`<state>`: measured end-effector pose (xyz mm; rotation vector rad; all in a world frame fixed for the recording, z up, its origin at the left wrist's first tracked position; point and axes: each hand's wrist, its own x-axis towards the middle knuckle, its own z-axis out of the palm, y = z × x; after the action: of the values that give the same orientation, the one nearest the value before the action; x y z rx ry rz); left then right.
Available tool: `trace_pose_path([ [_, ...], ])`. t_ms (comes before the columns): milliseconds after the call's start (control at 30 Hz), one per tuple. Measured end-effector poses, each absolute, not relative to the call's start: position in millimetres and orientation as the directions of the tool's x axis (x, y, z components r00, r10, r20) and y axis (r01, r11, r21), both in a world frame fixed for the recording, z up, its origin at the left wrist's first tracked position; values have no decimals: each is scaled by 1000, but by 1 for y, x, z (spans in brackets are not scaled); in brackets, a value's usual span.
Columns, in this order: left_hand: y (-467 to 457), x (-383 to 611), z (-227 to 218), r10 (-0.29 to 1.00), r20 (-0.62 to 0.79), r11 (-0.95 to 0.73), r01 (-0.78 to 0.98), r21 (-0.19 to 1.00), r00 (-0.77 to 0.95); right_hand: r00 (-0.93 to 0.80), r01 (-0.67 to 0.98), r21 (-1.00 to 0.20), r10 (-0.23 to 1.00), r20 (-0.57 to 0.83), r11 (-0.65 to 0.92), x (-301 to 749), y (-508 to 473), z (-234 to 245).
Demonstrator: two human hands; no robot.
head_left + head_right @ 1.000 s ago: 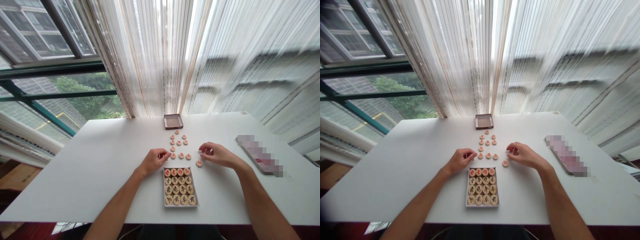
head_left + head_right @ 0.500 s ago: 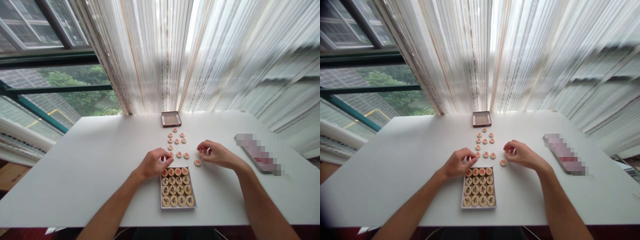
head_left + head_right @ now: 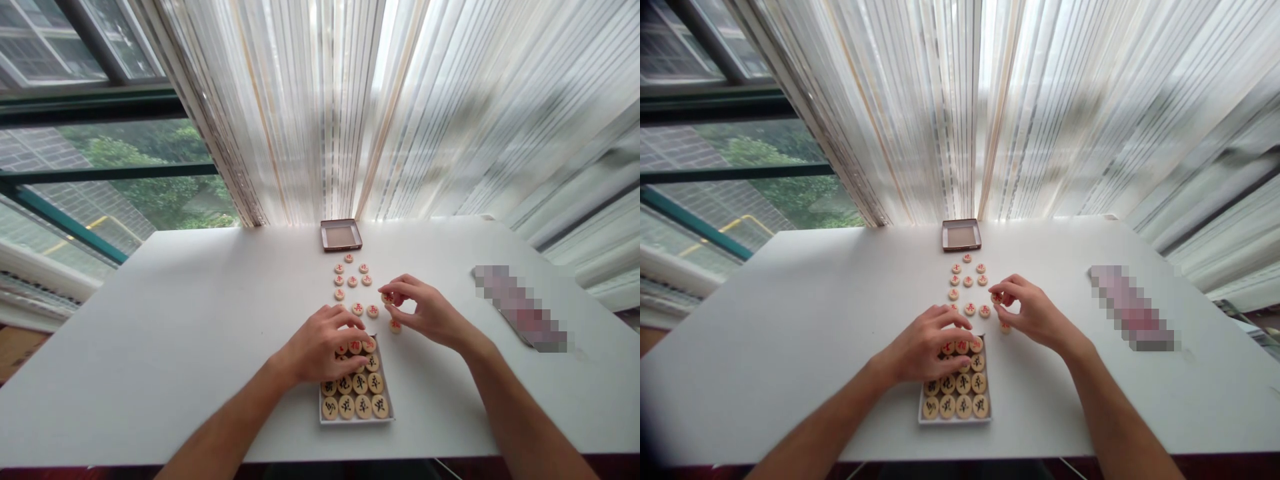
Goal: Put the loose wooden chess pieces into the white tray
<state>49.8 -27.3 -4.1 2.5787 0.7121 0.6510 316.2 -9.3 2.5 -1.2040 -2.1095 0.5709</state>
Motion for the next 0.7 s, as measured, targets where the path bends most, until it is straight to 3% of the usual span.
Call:
trace_pose_path([
  [367, -26, 49, -10, 558, 251, -785, 405, 469, 791, -354, 564, -653, 863, 361, 505, 309, -10, -1],
  [700, -17, 43, -11, 609, 345, -749, 373, 548, 715, -330, 546, -689, 878, 346, 476, 300, -16, 8],
])
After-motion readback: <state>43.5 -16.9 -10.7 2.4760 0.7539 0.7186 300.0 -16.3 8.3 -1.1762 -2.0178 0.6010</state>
